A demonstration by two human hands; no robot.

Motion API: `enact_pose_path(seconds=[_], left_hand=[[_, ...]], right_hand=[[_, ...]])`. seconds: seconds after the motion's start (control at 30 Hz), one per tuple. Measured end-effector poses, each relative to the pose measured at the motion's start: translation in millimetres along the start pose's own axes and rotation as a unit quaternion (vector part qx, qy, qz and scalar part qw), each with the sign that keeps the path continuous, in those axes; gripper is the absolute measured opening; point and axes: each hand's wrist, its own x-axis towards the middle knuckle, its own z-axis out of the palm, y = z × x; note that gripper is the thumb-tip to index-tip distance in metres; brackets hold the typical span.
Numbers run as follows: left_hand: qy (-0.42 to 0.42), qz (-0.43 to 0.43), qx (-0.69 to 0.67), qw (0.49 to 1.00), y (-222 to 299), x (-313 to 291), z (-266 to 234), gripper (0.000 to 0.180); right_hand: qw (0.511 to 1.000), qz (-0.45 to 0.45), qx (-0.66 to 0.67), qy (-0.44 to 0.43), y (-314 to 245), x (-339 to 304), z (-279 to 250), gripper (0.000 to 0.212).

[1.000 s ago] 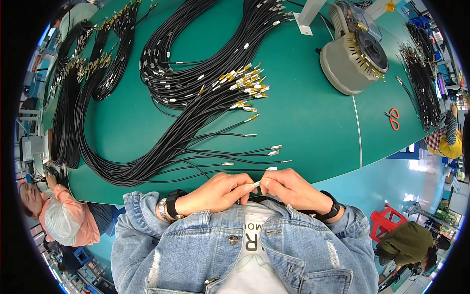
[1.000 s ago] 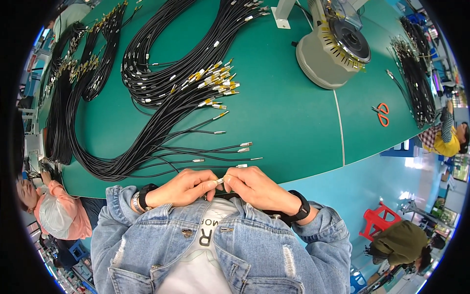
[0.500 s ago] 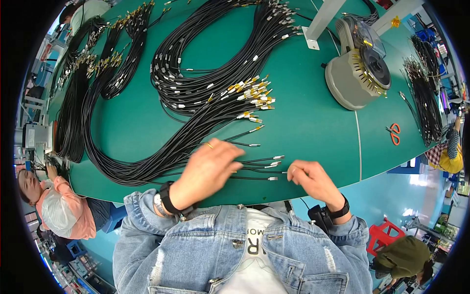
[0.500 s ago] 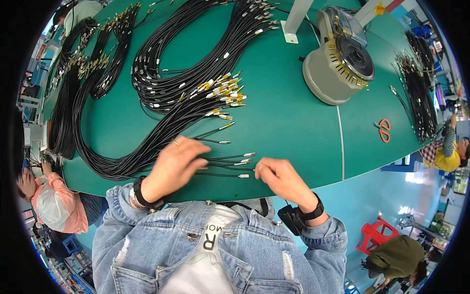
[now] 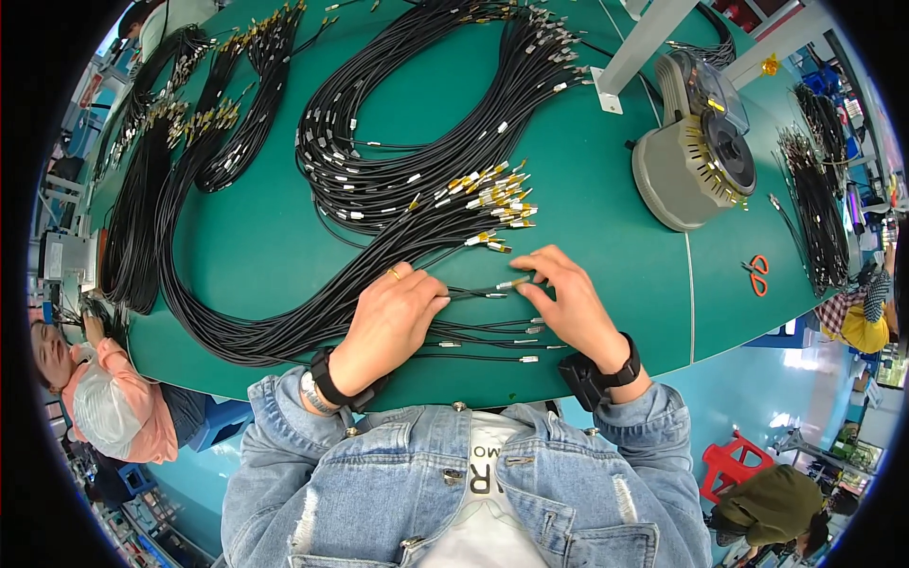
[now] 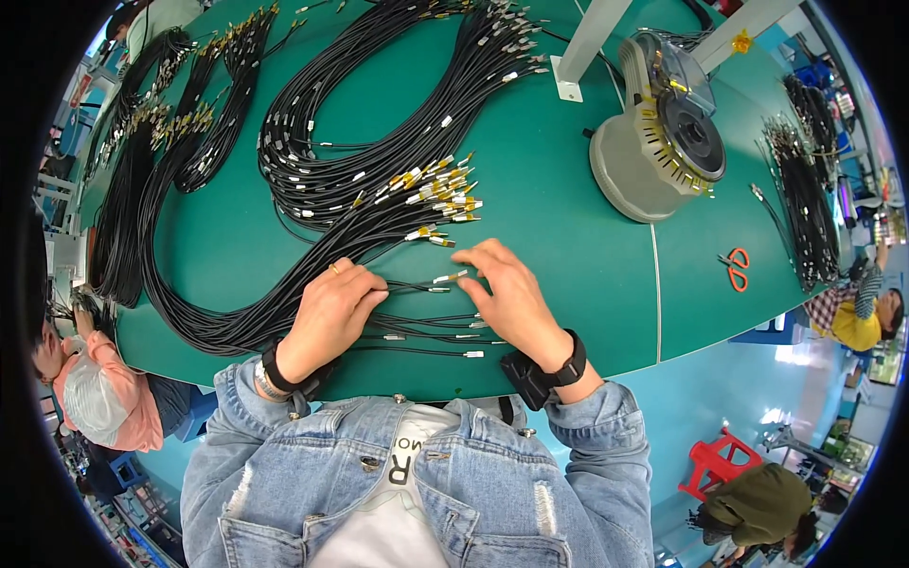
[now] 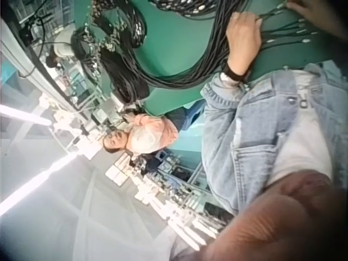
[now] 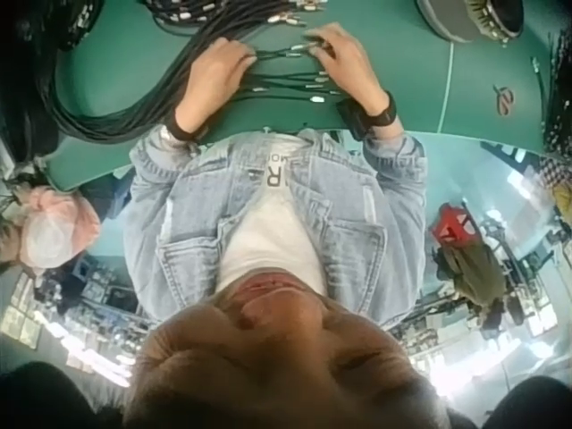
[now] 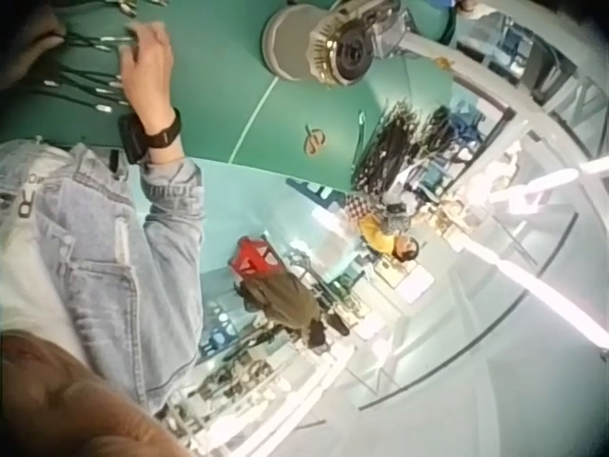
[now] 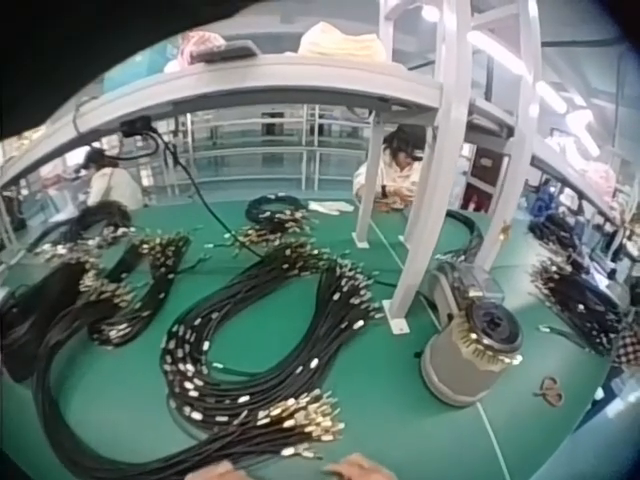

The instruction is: The person gathers a bundle of cables and places them on the table. They then pick up individual cables and slide a small metal component onto the end of each one.

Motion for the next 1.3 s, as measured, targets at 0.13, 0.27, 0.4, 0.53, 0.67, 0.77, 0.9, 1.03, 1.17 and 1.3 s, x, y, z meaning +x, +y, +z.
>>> enact_pose_path(seconds=[0.13,0.27,0.4,0.53,0.67,0.77,0.9,1.03,1.17,1.3], left_hand=[[-0.014,-0.031,-0.079,0.996,4,-3,-5,0.007],[-0.020,-0.062,-0.098,0.993,6,-1,-2,0.009],[-0.007,-0.054,-0.164,0.985,26,10,6,0.014],[0.035,0.033,-0.112,0.993,34,14,18,0.019],[0.049,0.072,-0.104,0.991,33,8,28,0.019],[0.057,0.077,-0.100,0.990,35,6,29,0.020],[0.073,0.079,-0.110,0.988,39,9,29,0.017],[0.064,0.069,-0.119,0.988,40,9,31,0.017],[0.066,0.073,-0.127,0.987,40,8,31,0.017],[0.067,0.082,-0.118,0.987,39,8,35,0.017]], right_hand=[[0.992,0.061,0.094,-0.062,-8,-3,-4,0.015],[0.960,0.170,0.198,-0.102,-21,-15,-11,0.014],[0.927,0.227,0.280,-0.100,-26,-26,-13,0.017],[0.891,0.281,0.343,-0.098,-36,-27,-15,0.021],[0.873,0.300,0.371,-0.099,-37,-31,-16,0.024],[0.880,0.298,0.354,-0.109,-37,-33,-17,0.026],[0.902,0.283,0.306,-0.109,-40,-33,-18,0.029],[0.903,0.273,0.315,-0.099,-36,-34,-15,0.030],[0.893,0.286,0.335,-0.089,-36,-35,-13,0.031],[0.890,0.295,0.337,-0.086,-36,-35,-12,0.031]])
